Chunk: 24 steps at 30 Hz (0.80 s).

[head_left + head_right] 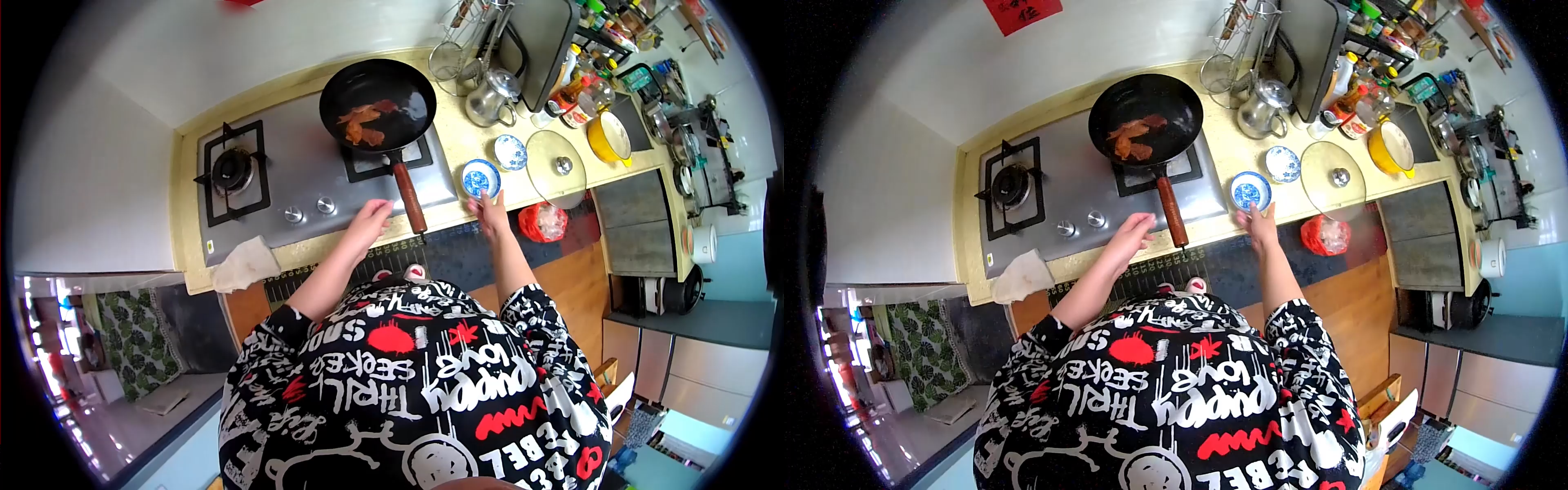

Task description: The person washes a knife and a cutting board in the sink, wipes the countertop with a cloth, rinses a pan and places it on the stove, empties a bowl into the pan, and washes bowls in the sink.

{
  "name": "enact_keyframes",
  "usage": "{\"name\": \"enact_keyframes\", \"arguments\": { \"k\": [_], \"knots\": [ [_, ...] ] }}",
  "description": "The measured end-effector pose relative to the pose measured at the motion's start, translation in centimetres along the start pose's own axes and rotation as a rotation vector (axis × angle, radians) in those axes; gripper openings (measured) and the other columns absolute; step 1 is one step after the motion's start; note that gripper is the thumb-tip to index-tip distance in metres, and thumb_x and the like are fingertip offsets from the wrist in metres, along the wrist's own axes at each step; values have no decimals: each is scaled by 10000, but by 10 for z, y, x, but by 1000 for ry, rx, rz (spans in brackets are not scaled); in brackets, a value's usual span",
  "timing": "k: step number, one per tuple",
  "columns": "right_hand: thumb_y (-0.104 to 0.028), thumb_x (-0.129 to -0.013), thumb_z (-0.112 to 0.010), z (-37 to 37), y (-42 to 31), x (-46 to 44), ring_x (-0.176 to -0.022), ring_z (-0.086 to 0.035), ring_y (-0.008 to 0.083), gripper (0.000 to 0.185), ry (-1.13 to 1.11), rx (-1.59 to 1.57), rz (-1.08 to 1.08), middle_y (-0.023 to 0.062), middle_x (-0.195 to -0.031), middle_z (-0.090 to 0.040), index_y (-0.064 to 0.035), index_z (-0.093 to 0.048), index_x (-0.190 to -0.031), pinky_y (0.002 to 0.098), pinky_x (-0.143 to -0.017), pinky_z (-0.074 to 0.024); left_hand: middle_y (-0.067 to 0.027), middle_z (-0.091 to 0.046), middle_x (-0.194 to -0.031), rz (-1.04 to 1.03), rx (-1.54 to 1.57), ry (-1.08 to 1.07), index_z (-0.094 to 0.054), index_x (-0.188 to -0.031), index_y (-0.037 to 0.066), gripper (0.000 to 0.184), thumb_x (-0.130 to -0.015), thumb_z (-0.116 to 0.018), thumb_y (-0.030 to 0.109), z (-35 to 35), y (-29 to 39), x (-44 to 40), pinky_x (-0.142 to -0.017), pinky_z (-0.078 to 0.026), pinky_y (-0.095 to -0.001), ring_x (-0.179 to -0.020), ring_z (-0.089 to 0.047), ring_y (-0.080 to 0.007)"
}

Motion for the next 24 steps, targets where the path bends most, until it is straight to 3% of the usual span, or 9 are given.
{"name": "enact_keyframes", "arguments": {
  "k": [2,3,5,7,9,13,15,17,24],
  "knots": [
    [-339,-967,-613,14,-7,14,-727,-616,165,762,175,234,18,99,-966,-604,-127,-160,-1542,273,-563,-520,-62,-561,-1168,37,20,-30,-512,-1288,52,565,-959,-549,510,-8,-6,-16,-865,-431,-286,-1044,-538,-163],
    [-385,-965,-605,18,-20,24,-676,-573,135,673,272,461,150,84,-947,-602,-96,-292,-1486,268,-513,-460,-77,-557,-1199,50,32,-45,-499,-1307,41,609,-954,-545,536,-13,-5,-22,-888,-431,-298,-1079,-536,-177],
    [-403,-979,-570,-11,-18,35,-669,-558,128,557,43,503,249,80,-941,-597,-67,-400,-1390,290,-535,-460,-129,-517,-1342,62,25,-88,-426,-1386,23,750,-926,-548,602,-25,0,-30,-1033,-363,-381,-1231,-478,-234],
    [-404,-1004,-492,-85,-10,89,-827,-611,167,428,-292,300,33,101,-1040,-613,-67,-522,-1266,310,-744,-504,-117,-514,-1330,44,80,-122,-432,-1373,35,738,-919,-564,602,-31,-5,-47,-1072,-326,-396,-1245,-460,-231],
    [-232,-931,-521,-151,-18,145,-896,-640,227,321,-644,365,-167,115,-1074,-601,-31,-546,-1180,372,-845,-519,-85,-568,-1223,66,197,-183,-497,-1301,56,655,-921,-574,585,-38,-6,-56,-1016,-381,-376,-1156,-513,-199],
    [-195,-888,-539,-182,30,130,-662,-575,131,159,-697,242,-398,43,-808,-592,-44,-542,-939,285,-551,-489,-65,-613,-1001,186,413,-451,-582,-1162,67,566,-895,-621,564,-57,-11,-63,-683,-479,-282,-780,-553,-145],
    [-197,-889,-563,-193,5,139,-469,-468,100,180,-578,524,-31,15,-638,-530,-61,-504,-786,242,-398,-356,-105,-638,-841,222,531,-558,-617,-1039,63,400,-908,-650,439,-72,6,-47,-409,-475,-343,-526,-584,-215],
    [-179,-887,-567,-193,5,138,-426,-439,104,215,-583,541,22,14,-590,-504,-62,-487,-725,245,-386,-345,-108,-623,-768,85,535,-414,-615,-976,40,347,-901,-666,375,-64,20,-44,-353,-461,-370,-476,-582,-237],
    [-105,-869,-572,-192,-25,153,-404,-425,104,113,-584,425,51,13,-568,-480,-56,-488,-810,257,-364,-328,-64,-620,-802,-13,511,-519,-598,-918,62,247,-897,-679,294,-77,43,-42,-431,-518,-367,-649,-639,-205]
  ]
}}
Point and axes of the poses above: each hand's wrist, its own x-axis away from the middle knuckle, its own z-axis out of the back of the hand, y = z × x, the point moved 9 cm from there along -x, towards the middle knuckle
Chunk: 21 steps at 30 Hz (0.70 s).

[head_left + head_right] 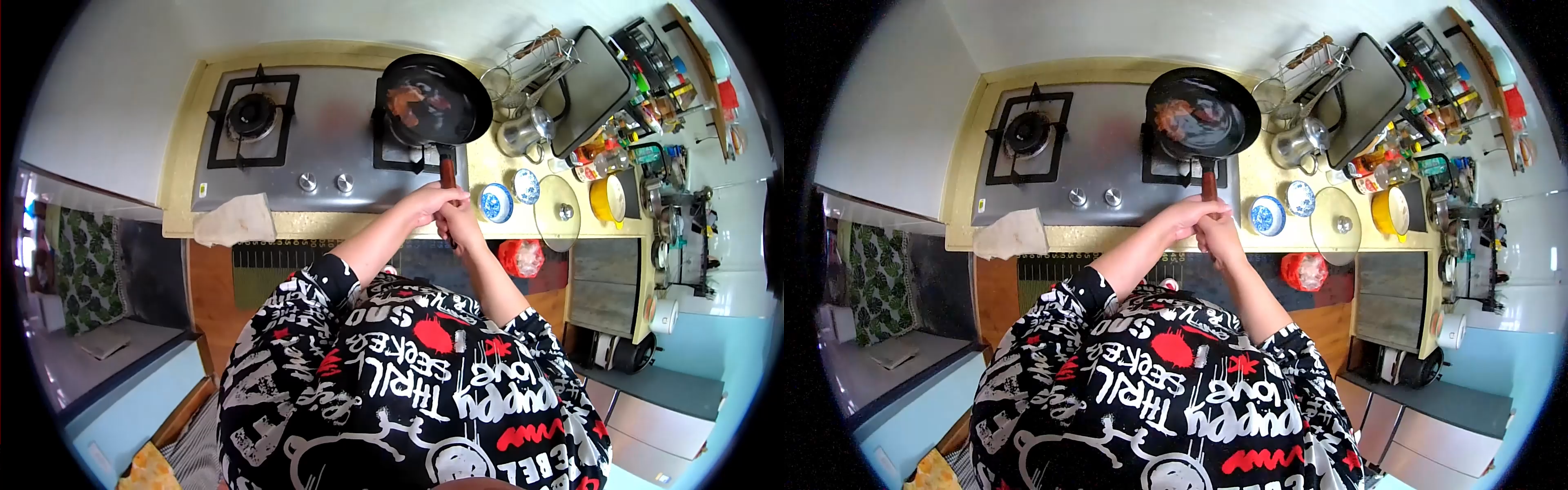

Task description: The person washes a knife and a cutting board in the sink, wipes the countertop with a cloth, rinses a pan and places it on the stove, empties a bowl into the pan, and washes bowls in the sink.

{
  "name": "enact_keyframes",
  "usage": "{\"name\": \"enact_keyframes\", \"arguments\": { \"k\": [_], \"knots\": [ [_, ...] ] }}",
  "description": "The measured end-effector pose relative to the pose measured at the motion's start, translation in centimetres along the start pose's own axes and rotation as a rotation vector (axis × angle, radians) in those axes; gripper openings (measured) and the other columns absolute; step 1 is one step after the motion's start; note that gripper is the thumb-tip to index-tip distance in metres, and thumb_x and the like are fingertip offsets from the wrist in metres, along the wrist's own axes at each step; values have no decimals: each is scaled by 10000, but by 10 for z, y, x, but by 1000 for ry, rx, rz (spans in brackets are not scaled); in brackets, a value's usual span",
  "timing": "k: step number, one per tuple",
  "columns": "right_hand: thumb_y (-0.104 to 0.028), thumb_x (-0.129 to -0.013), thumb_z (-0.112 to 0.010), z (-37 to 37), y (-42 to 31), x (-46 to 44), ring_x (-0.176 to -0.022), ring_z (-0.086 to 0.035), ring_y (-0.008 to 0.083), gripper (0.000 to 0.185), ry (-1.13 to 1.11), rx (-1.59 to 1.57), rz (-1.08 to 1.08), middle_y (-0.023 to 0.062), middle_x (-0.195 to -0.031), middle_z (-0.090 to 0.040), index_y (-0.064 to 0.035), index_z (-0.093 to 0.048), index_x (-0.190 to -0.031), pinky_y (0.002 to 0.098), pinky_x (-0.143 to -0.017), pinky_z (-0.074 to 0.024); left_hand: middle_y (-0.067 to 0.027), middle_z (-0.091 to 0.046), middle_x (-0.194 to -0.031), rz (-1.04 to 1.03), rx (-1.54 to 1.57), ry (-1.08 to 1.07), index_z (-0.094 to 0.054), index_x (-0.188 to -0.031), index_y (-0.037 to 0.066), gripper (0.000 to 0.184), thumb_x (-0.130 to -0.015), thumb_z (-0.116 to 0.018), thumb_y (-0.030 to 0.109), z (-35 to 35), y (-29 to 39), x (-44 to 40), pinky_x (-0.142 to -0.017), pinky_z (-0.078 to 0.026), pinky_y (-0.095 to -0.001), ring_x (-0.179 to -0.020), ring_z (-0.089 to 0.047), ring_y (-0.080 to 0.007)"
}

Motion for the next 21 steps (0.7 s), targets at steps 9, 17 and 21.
{"name": "enact_keyframes", "arguments": {
  "k": [9,17,21],
  "knots": [
    [-112,-878,-582,4,-50,29,-433,-419,81,123,-23,-50,22,-2,-594,-468,-69,-473,-841,238,-382,-325,-100,-645,-789,-122,-46,53,-630,-955,-5,302,-905,-660,291,-41,36,5,-344,-495,-357,-501,-619,-230],
    [-93,-874,-576,1,-59,36,-437,-424,78,120,-36,-42,51,0,-611,-477,-69,-469,-825,232,-379,-333,-108,-639,-767,-124,-104,50,-632,-950,-13,307,-908,-649,291,-48,43,11,-332,-491,-367,-475,-607,-241],
    [-112,-879,-570,2,-34,25,-428,-418,74,141,-73,-32,12,-7,-598,-465,-76,-458,-801,229,-374,-325,-88,-608,-717,-78,-84,30,-611,-911,7,280,-910,-642,286,-36,27,11,-328,-492,-366,-471,-606,-248]
  ]
}}
Point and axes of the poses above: each hand's wrist, its own x-axis away from the middle knuckle, its own z-axis out of the back of the hand, y = z × x, the point moved 9 cm from there along -x, towards the middle knuckle
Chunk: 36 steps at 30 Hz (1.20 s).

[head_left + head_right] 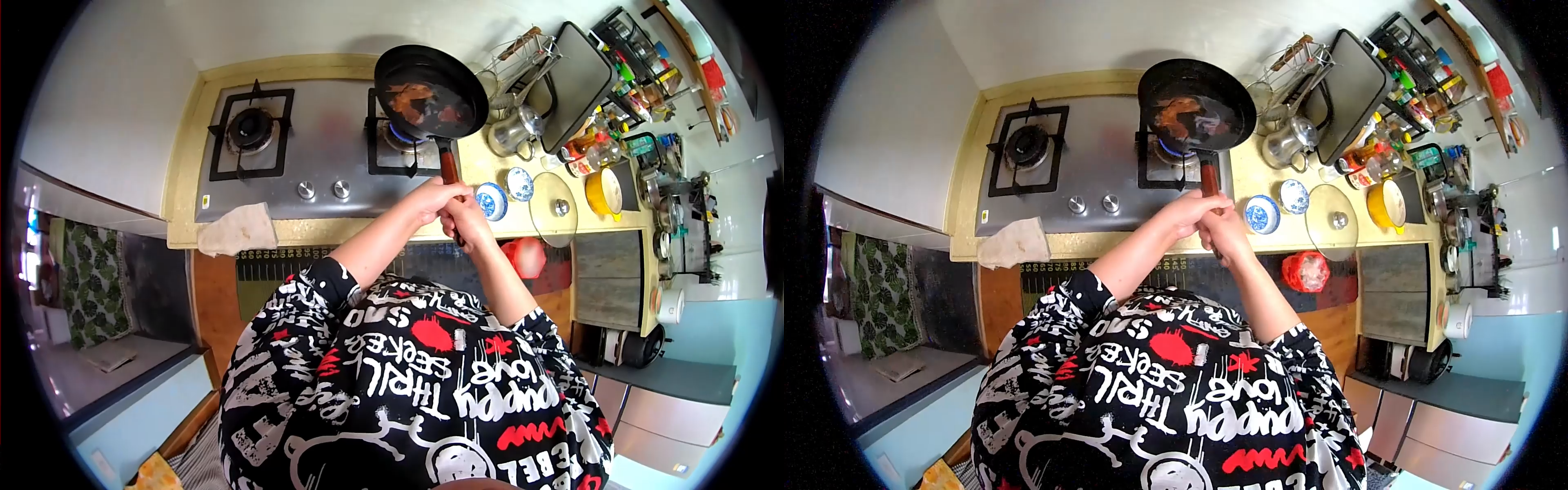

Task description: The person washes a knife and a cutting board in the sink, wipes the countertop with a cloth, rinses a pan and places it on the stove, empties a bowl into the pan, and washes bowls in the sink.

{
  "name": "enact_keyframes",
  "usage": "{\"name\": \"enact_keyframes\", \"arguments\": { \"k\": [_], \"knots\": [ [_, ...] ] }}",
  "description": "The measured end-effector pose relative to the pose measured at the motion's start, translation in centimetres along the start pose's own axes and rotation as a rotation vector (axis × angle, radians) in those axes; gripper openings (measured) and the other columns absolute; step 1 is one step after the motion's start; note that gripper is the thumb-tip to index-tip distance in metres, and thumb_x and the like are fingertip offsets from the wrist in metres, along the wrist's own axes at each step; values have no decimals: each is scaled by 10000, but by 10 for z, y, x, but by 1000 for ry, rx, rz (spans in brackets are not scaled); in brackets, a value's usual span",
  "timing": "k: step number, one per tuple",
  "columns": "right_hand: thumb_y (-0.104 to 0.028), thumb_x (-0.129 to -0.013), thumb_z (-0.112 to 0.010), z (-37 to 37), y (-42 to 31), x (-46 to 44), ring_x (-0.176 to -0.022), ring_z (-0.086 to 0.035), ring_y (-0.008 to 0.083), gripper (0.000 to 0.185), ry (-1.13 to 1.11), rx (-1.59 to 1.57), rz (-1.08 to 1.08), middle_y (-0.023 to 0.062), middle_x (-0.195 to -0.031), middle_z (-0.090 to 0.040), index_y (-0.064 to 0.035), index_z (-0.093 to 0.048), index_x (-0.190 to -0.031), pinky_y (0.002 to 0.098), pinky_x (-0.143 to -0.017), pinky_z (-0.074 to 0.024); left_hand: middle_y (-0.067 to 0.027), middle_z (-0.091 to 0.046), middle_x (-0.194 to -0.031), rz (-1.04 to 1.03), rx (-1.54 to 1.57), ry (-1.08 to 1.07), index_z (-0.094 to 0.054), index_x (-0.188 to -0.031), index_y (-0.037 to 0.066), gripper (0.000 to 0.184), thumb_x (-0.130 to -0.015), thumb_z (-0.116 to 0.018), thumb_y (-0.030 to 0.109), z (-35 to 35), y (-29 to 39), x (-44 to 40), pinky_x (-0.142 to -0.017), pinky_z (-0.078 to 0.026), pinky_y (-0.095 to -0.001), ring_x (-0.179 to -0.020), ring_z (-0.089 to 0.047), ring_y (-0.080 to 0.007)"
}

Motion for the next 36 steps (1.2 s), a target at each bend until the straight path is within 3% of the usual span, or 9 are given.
{"name": "enact_keyframes", "arguments": {
  "k": [20,22,24,25,26,28,29,32,36],
  "knots": [
    [-164,-887,-523,-9,69,-24,-410,-439,109,128,94,131,-24,27,-594,-513,-50,-496,-835,255,-363,-339,-81,-604,-755,166,39,61,-577,-880,46,223,-887,-683,242,62,-57,-1,-374,-486,-388,-532,-604,-250],
    [-221,-941,-547,-9,74,-23,-540,-552,124,182,-10,68,-84,31,-680,-564,-41,-538,-964,275,-482,-467,-76,-615,-766,198,-20,49,-596,-902,47,220,-892,-673,252,57,-53,6,-368,-467,-365,-521,-595,-229],
    [-213,-955,-539,-9,83,-24,-642,-592,122,169,-130,-64,-144,26,-770,-594,-49,-530,-992,275,-571,-511,-66,-640,-839,210,-32,78,-633,-959,54,216,-889,-678,254,65,-59,0,-427,-464,-315,-582,-605,-187],
    [-315,-1002,-492,-3,91,-22,-902,-633,161,326,-222,-50,-190,51,-998,-640,-52,-531,-1191,326,-800,-540,-69,-646,-876,235,-29,95,-642,-960,54,210,-886,-686,246,71,-65,-1,-459,-484,-313,-605,-612,-185],
    [-361,-1012,-458,7,92,-18,-962,-625,175,393,-234,-57,-210,68,-1051,-638,-59,-501,-1260,342,-846,-527,-73,-652,-913,261,-25,112,-651,-960,53,204,-883,-695,238,69,-65,2,-491,-503,-312,-628,-619,-183],
    [-454,-1032,-391,27,96,-8,-1082,-609,204,531,-265,-67,-259,103,-1157,-634,-73,-441,-1398,374,-939,-501,-116,-666,-1085,195,-41,162,-608,-1119,-16,320,-882,-685,185,71,-65,0,-884,-528,-349,-1039,-634,-206],
    [-561,-1026,-288,34,87,3,-1190,-564,235,655,-337,-35,-271,135,-1264,-598,-100,-365,-1485,405,-1029,-448,-134,-662,-1120,192,-26,151,-590,-1126,-31,322,-888,-672,170,68,-63,1,-928,-513,-354,-1086,-623,-222],
    [-584,-1021,-272,107,123,-2,-1126,-595,252,685,-67,-138,-355,149,-1191,-609,-27,-474,-1362,409,-981,-496,-182,-643,-1191,161,-21,147,-550,-1150,-56,322,-910,-633,141,67,-60,5,-1034,-459,-372,-1179,-593,-259],
    [-567,-1025,-286,183,146,-5,-1071,-620,282,690,363,-260,-351,200,-1163,-592,20,-390,-1372,398,-881,-548,-189,-632,-1203,194,-180,232,-494,-1254,-73,521,-917,-668,284,78,-61,8,-1056,-429,-383,-1197,-576,-274]
  ]
}}
Point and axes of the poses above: each hand's wrist, its own x-axis away from the middle knuckle, its own z-axis out of the back of the hand, y = z × x, the point moved 9 cm from there along -x, towards the middle knuckle
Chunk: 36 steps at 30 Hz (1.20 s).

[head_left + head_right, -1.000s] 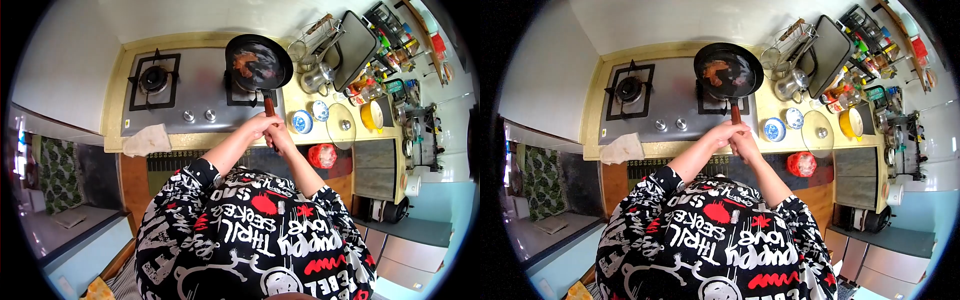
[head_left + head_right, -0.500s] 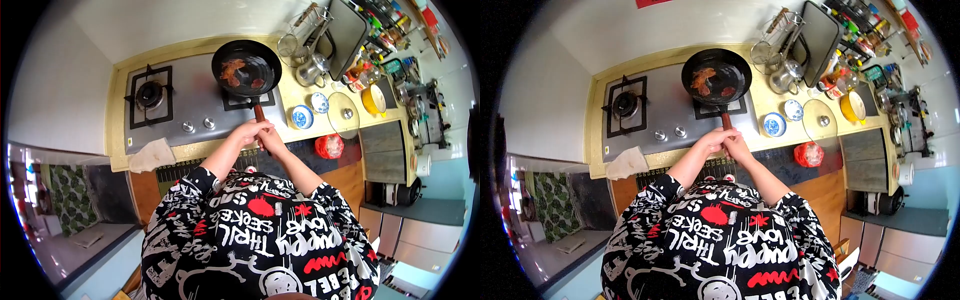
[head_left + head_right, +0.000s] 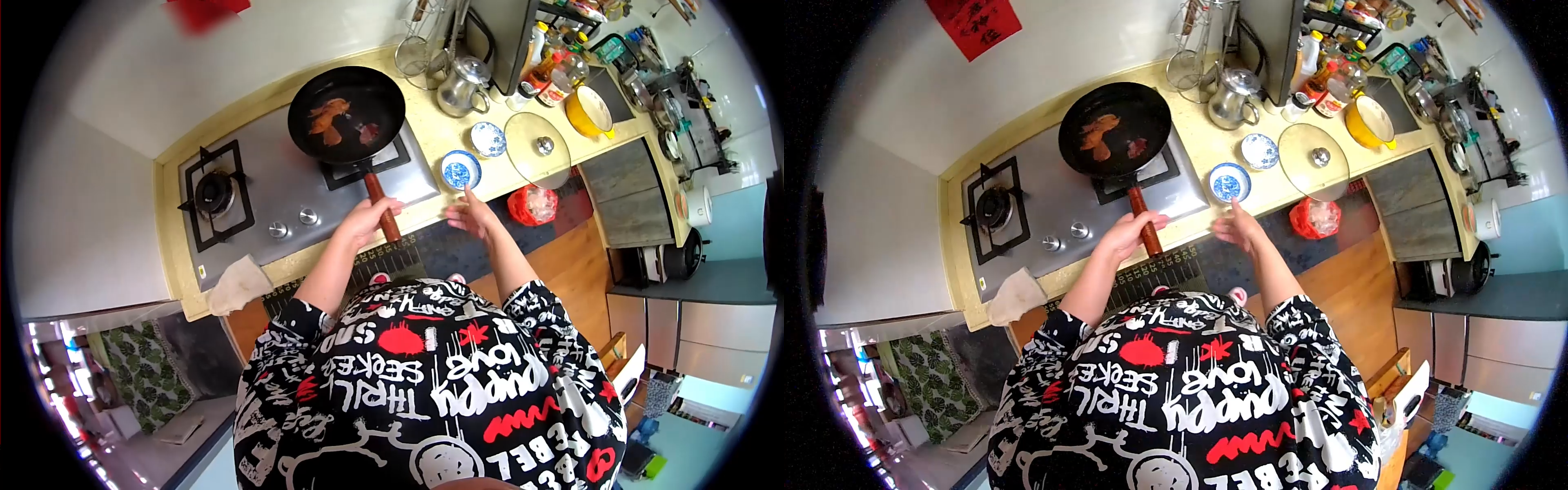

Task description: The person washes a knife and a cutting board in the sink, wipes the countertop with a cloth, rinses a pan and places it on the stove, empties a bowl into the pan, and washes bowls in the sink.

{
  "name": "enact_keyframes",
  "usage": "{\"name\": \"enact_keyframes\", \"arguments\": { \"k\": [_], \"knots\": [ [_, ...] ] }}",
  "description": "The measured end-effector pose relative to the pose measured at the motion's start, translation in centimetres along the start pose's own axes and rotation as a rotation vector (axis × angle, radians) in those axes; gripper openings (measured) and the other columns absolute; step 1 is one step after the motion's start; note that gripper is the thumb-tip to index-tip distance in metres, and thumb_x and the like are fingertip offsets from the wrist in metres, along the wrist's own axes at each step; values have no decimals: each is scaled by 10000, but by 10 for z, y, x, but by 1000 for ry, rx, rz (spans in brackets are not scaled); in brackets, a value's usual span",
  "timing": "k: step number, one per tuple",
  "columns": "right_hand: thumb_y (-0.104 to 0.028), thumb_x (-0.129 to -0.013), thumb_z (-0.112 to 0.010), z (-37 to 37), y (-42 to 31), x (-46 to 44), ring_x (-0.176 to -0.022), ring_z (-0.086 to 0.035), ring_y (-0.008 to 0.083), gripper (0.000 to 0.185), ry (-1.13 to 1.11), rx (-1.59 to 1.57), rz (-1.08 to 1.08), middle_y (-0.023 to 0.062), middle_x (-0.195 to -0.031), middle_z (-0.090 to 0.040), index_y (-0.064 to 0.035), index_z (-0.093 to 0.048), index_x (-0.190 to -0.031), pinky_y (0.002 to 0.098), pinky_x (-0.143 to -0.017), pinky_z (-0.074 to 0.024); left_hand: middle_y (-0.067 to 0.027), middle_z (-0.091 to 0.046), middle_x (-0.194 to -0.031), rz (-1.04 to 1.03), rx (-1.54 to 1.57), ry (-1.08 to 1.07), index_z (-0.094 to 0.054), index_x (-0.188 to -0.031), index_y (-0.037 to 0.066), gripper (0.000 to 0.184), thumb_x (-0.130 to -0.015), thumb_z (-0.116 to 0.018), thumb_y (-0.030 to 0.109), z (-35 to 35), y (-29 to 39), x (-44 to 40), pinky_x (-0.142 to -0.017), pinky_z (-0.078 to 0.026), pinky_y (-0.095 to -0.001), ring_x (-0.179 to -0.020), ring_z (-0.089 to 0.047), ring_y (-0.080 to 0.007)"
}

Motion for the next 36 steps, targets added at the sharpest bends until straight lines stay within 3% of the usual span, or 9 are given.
{"name": "enact_keyframes", "arguments": {
  "k": [3,6,12,14,18,22,29,32,36],
  "knots": [
    [-373,-1054,-366,23,-16,-20,-987,-674,304,615,13,-113,128,260,-1195,-577,-42,-107,-1502,397,-803,-589,-184,-476,-1320,-95,-217,460,-373,-1370,-36,791,-892,-661,524,29,16,18,-1037,-395,-382,-1207,-492,-256],
    [-182,-1048,-394,31,-31,-32,-942,-688,318,574,-43,-95,167,266,-1125,-605,-119,-54,-1507,409,-788,-606,-168,-417,-1247,-685,-553,955,-398,-1348,24,641,-871,-722,303,0,82,86,-981,-407,-392,-1121,-477,-259],
    [-22,-952,-359,41,-46,-46,-860,-719,286,562,-138,8,230,221,-1099,-639,-83,-221,-1493,344,-730,-625,-111,-379,-1299,-951,-298,609,-374,-1322,31,523,-879,-651,25,-126,72,76,-935,-425,-326,-1117,-474,-192],
    [-22,-945,-369,47,-49,-41,-846,-722,278,574,-204,15,221,211,-1099,-640,-86,-223,-1496,334,-726,-624,-104,-439,-1254,-823,-349,650,-354,-1336,53,494,-917,-615,48,-148,47,46,-924,-405,-287,-1117,-458,-178],
    [-33,-929,-391,72,-69,-1,-801,-721,251,557,-364,169,229,186,-1091,-648,-79,-310,-1479,321,-708,-619,-119,-405,-1381,-274,-78,623,-312,-1425,81,693,-940,-589,491,-135,-13,-24,-1010,-370,-368,-1220,-433,-224],
    [-72,-926,-423,97,-84,34,-775,-716,220,516,-590,352,166,156,-1034,-670,-73,-411,-1442,306,-684,-603,-157,-527,-1351,103,252,-166,-362,-1437,98,678,-965,-485,569,-200,-36,-54,-934,-516,-473,-1180,-579,-295],
    [-479,-1030,-381,129,-113,-11,-765,-708,231,605,-591,410,-16,193,-948,-680,-59,-317,-1461,325,-656,-599,-188,-513,-1378,83,409,-99,-373,-1449,80,719,-941,-495,573,-214,-65,-88,-991,-492,-524,-1230,-549,-335],
    [-398,-1033,-424,146,-129,-92,-798,-712,313,563,-195,129,156,227,-1055,-639,-23,-307,-1437,364,-672,-612,-175,-500,-1401,27,462,-48,-394,-1450,105,718,-938,-472,602,-200,-54,-99,-1017,-464,-528,-1249,-531,-339],
    [-190,-1013,-417,129,-134,-126,-854,-711,353,482,-246,47,158,243,-1153,-606,-7,-296,-1441,375,-709,-622,-159,-505,-1404,-38,521,40,-421,-1439,117,772,-898,-470,666,-192,-26,-116,-1053,-431,-504,-1257,-523,-332]
  ]
}}
Point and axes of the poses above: each hand's wrist, its own x-axis away from the middle knuckle, its own z-axis out of the back of the hand, y = z × x, the point moved 9 cm from there along -x, towards the middle knuckle
